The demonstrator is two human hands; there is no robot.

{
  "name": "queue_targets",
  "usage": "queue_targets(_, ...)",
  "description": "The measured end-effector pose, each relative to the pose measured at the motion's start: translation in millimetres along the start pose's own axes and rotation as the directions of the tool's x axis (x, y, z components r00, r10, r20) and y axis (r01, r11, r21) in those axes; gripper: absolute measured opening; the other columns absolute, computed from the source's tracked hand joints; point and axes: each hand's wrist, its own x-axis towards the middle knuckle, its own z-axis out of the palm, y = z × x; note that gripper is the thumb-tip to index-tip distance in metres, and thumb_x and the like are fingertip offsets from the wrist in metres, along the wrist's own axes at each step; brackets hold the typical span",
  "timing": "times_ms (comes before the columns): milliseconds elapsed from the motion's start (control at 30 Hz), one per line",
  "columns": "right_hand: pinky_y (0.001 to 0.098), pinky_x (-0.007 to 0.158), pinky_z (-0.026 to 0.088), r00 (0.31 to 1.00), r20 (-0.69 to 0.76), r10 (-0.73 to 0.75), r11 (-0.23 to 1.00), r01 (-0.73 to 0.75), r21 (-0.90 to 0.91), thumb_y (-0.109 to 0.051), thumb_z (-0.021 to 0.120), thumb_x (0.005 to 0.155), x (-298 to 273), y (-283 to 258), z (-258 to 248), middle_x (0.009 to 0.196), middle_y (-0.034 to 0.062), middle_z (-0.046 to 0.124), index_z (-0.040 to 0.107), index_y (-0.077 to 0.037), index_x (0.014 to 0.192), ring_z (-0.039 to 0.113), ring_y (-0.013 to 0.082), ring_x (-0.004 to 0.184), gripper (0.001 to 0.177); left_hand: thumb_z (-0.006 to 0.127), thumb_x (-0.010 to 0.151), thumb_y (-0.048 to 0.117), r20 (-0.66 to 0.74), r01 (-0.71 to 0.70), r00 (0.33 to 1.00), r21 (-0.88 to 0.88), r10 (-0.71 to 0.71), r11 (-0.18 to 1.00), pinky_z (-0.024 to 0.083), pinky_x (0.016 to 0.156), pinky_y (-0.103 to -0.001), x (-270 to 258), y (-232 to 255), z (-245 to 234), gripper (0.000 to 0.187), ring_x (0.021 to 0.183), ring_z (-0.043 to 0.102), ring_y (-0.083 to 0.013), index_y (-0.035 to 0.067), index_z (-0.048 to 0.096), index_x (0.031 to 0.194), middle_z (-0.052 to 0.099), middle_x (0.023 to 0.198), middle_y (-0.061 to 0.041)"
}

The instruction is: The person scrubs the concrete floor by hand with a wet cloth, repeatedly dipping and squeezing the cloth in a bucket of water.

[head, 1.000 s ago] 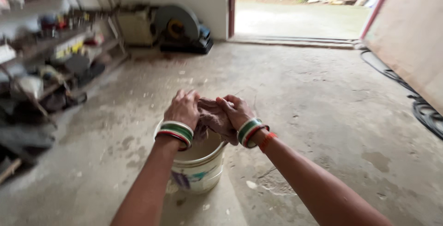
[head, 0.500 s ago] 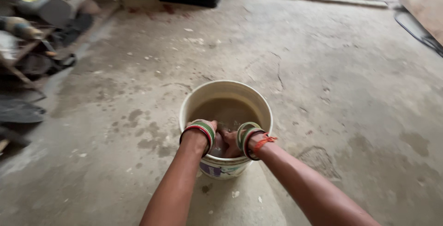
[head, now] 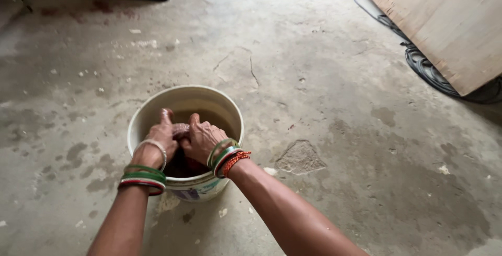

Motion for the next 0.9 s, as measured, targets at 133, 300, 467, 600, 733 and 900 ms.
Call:
queue_targets(133, 0.0515, 0.071, 0.059, 0.959, -0.281, -0.037, 0.994, 0.064, 0.085, -0.048, 0.068, 0.084, -15, -8, -16, 0.083, 0.0224, 0.073, 0.061, -0.005, 0.098, 0.073, 0.0396, 0.08, 0.045, 0.065, 0.06, -0.009, -0.579, -0.304, 0.788, -0.07, 0.21, 0.95, 0.053, 0.084, -0.046, -23, 23, -24, 0.078, 0.097, 0.063, -0.0422, 0.001, 0.039, 0.132, 0.061, 0.11, -0.03)
queue_targets(300, 0.0502, 0.068, 0.058, 0.898, -0.43, -0.09, 0.988, 0.134, 0.073, -0.049, 0.065, 0.091, -14, 1, -12, 0.076, 0.0178, 0.072, 0.068, -0.007, 0.084, 0.073, 0.0353, 0.073, 0.043, 0.051, 0.078, -0.002, -0.557, -0.308, 0.822, -0.608, -0.117, 0.732, 0.056, 0.085, -0.036, -54, 64, -59, 0.039, 0.09, 0.068, -0.0257, 0.002, 0.055, 0.117, 0.069, 0.097, -0.015)
queue_targets(467, 0.0547, 0.06, 0.054, 0.846, -0.455, -0.278, 0.957, 0.285, -0.054, -0.051, 0.075, 0.079, 14, 31, 28, 0.088, 0.0261, 0.07, 0.072, -0.002, 0.081, 0.07, 0.0408, 0.076, 0.049, 0.056, 0.087, 0.016, -0.136, 0.092, 0.978, -0.389, -0.156, 0.917, 0.055, 0.09, -0.04, -29, 39, -58, 0.031, 0.098, 0.072, -0.0304, 0.007, 0.07, 0.114, 0.075, 0.102, -0.019)
queue_targets(600, 0.0485, 0.076, 0.061, 0.95, -0.075, -0.302, 0.948, 0.291, -0.132, -0.06, 0.091, 0.049, 39, 46, 60, 0.118, 0.0237, 0.066, 0.072, -0.006, 0.101, 0.07, 0.0375, 0.097, 0.077, 0.064, 0.085, 0.022, 0.129, 0.104, 0.985, 0.094, -0.116, 0.99, 0.054, 0.1, -0.043, -17, 18, -25, 0.038, 0.115, 0.07, -0.0355, 0.008, 0.076, 0.118, 0.075, 0.117, -0.021)
queue_targets(733, 0.0445, 0.098, 0.058, 0.92, 0.377, -0.106, 0.947, 0.209, -0.245, -0.045, 0.066, 0.086, 56, 75, 98, 0.126, 0.0231, 0.076, 0.077, -0.009, 0.118, 0.072, 0.0325, 0.118, 0.05, 0.064, 0.086, 0.024, 0.319, 0.196, 0.9, 0.313, -0.297, 0.929, 0.051, 0.105, -0.045, -36, 44, -20, 0.041, 0.123, 0.064, -0.0357, 0.018, 0.072, 0.126, 0.067, 0.13, -0.016)
queue_targets(900, 0.0541, 0.102, 0.045, 0.941, 0.298, 0.16, 0.987, -0.142, -0.08, -0.051, 0.039, 0.106, 90, 115, 160, 0.138, 0.0183, 0.062, 0.063, -0.015, 0.138, 0.059, 0.0424, 0.121, 0.053, 0.071, 0.087, 0.056, 0.444, 0.125, 0.853, 0.335, -0.274, 0.934, 0.053, 0.101, -0.042, -32, 48, -32, 0.056, 0.118, 0.067, -0.0341, 0.008, 0.076, 0.116, 0.072, 0.123, -0.014)
